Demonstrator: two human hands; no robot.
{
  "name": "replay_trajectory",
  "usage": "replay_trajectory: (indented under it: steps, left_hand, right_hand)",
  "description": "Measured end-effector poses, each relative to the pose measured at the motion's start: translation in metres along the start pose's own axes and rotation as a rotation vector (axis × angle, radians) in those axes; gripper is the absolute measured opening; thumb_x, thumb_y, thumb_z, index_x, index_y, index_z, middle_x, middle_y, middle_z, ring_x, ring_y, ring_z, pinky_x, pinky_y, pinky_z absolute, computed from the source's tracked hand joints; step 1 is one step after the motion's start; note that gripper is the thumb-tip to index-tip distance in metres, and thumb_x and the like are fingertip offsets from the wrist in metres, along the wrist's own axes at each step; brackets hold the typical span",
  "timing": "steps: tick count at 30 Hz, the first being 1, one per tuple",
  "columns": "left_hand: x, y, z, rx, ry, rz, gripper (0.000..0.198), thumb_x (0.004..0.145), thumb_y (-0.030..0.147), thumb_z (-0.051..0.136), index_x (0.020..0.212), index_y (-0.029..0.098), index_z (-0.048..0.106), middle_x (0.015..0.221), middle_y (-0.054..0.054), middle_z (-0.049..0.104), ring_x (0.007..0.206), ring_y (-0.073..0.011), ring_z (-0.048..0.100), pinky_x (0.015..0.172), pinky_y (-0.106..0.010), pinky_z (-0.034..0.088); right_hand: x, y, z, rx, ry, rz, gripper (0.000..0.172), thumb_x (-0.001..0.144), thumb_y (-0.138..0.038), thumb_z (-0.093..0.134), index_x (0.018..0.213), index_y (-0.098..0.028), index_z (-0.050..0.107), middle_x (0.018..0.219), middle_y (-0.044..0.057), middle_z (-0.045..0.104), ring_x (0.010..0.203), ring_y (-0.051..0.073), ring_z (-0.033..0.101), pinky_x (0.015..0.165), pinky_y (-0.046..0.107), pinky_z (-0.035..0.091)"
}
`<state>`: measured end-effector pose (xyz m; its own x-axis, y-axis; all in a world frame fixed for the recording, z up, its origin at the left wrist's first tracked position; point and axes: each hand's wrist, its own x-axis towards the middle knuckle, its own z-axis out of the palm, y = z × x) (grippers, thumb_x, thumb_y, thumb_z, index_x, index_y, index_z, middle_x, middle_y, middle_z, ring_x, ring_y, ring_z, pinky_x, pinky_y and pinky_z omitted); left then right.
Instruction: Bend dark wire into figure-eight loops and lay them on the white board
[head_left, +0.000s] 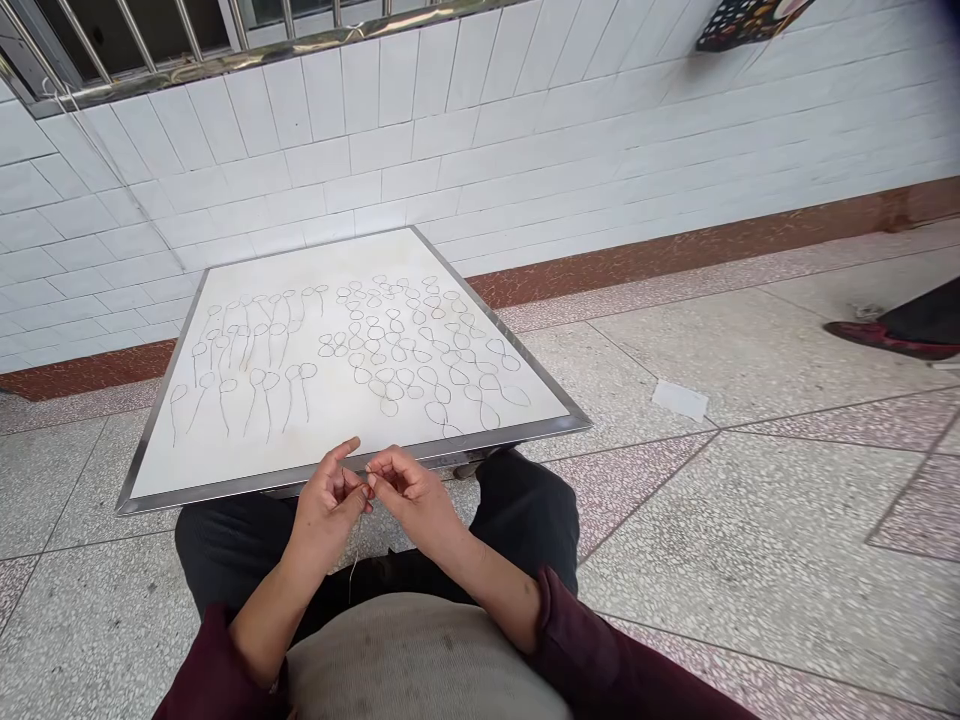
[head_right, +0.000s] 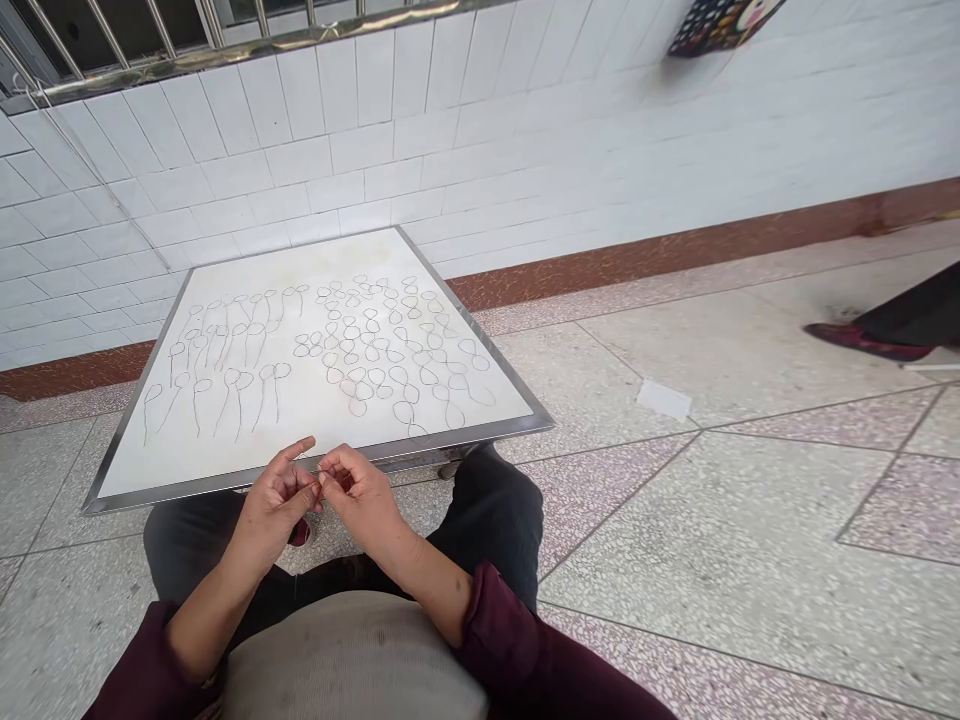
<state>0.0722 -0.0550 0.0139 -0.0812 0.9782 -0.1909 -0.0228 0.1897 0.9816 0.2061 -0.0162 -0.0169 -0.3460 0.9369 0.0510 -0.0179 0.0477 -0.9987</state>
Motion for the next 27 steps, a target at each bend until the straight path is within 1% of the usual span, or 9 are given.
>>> replay_trajectory:
  steps: [2, 4, 7, 9, 14, 18, 22, 24, 27]
  left_hand:
    - [0.0008, -0.0002, -0.0018, -0.016, -0.024, -0.027, 0.064, 0.075, 0.031, 0.071, 0.133, 0.017, 0.048, 0.069, 0.004, 0.058, 0.061, -0.0129, 0.057, 0.063, -0.027, 0.044]
    - [0.0014, -0.0005, -0.0034, -0.02, -0.048, -0.044, 0.066, 0.074, 0.03, 0.071, 0.134, 0.016, 0.047, 0.069, 0.004, 0.058, 0.06, -0.0127, 0.057, 0.062, -0.027, 0.044]
    - [0.0014, -0.0012, -0.0048, -0.009, -0.067, -0.057, 0.07, 0.073, 0.03, 0.071, 0.136, 0.015, 0.043, 0.069, 0.004, 0.057, 0.059, -0.0128, 0.057, 0.059, -0.026, 0.043]
    - [0.0007, -0.0015, -0.0053, 0.003, -0.07, -0.064, 0.07, 0.074, 0.03, 0.07, 0.137, 0.016, 0.042, 0.069, 0.004, 0.058, 0.06, -0.0132, 0.057, 0.057, -0.026, 0.042]
    - [-0.0018, -0.0015, -0.006, 0.028, -0.109, -0.091, 0.067, 0.076, 0.027, 0.067, 0.137, 0.015, 0.042, 0.071, 0.004, 0.057, 0.061, -0.0124, 0.057, 0.056, -0.025, 0.041]
    - [-0.0018, -0.0035, -0.0049, 0.013, -0.101, -0.09, 0.069, 0.076, 0.025, 0.066, 0.138, 0.014, 0.04, 0.07, 0.004, 0.057, 0.06, -0.0119, 0.056, 0.054, -0.024, 0.04]
    - [-0.001, -0.0072, -0.0024, -0.025, -0.106, -0.094, 0.069, 0.075, 0.025, 0.066, 0.138, 0.014, 0.04, 0.07, 0.004, 0.057, 0.06, -0.012, 0.056, 0.053, -0.024, 0.039]
    - [-0.001, -0.0084, -0.0015, -0.041, -0.109, -0.096, 0.069, 0.074, 0.026, 0.066, 0.137, 0.014, 0.041, 0.07, 0.004, 0.057, 0.06, -0.0122, 0.056, 0.053, -0.024, 0.039]
    - [-0.0015, -0.0093, -0.0007, -0.059, -0.112, -0.098, 0.07, 0.073, 0.026, 0.067, 0.137, 0.013, 0.041, 0.07, 0.004, 0.057, 0.06, -0.0122, 0.056, 0.052, -0.024, 0.039]
  right_hand:
    - [-0.0009, 0.0014, 0.0005, -0.039, 0.004, -0.006, 0.006, 0.08, -0.028, 0.056, 0.079, -0.023, 0.053, 0.067, -0.003, 0.05, 0.06, 0.013, 0.049, 0.056, 0.026, 0.045]
    - [-0.0014, 0.0028, 0.0005, -0.043, -0.017, 0.005, 0.005, 0.079, -0.027, 0.055, 0.082, -0.023, 0.053, 0.068, -0.003, 0.049, 0.06, 0.013, 0.049, 0.055, 0.026, 0.043]
    - [-0.0018, 0.004, -0.0007, -0.048, -0.045, 0.032, 0.012, 0.079, -0.026, 0.054, 0.09, -0.023, 0.054, 0.072, -0.003, 0.051, 0.062, 0.013, 0.05, 0.055, 0.025, 0.043]
    - [-0.0026, 0.0039, -0.0019, -0.091, -0.052, 0.02, 0.014, 0.079, -0.024, 0.052, 0.093, -0.023, 0.055, 0.075, -0.002, 0.053, 0.064, 0.014, 0.051, 0.056, 0.026, 0.044]
    - [-0.0057, 0.0035, -0.0034, -0.226, -0.048, -0.048, 0.011, 0.079, -0.017, 0.048, 0.086, -0.022, 0.053, 0.072, -0.002, 0.05, 0.06, 0.013, 0.046, 0.052, 0.024, 0.04]
    - [-0.0049, 0.0063, -0.0036, -0.301, -0.007, -0.093, 0.01, 0.083, -0.019, 0.049, 0.09, -0.022, 0.056, 0.077, 0.0, 0.055, 0.063, 0.014, 0.051, 0.054, 0.025, 0.042]
    - [-0.0031, 0.008, -0.0051, -0.353, -0.01, -0.162, 0.018, 0.086, -0.016, 0.047, 0.097, -0.023, 0.061, 0.088, 0.003, 0.062, 0.068, 0.014, 0.055, 0.057, 0.027, 0.045]
    - [-0.003, 0.0077, -0.0058, -0.369, -0.023, -0.185, 0.023, 0.087, -0.015, 0.045, 0.1, -0.023, 0.062, 0.091, 0.003, 0.062, 0.068, 0.014, 0.056, 0.057, 0.027, 0.046]
    - [-0.0038, 0.0073, -0.006, -0.377, -0.033, -0.179, 0.025, 0.089, -0.015, 0.043, 0.102, -0.024, 0.062, 0.091, 0.003, 0.06, 0.067, 0.014, 0.056, 0.058, 0.027, 0.048]
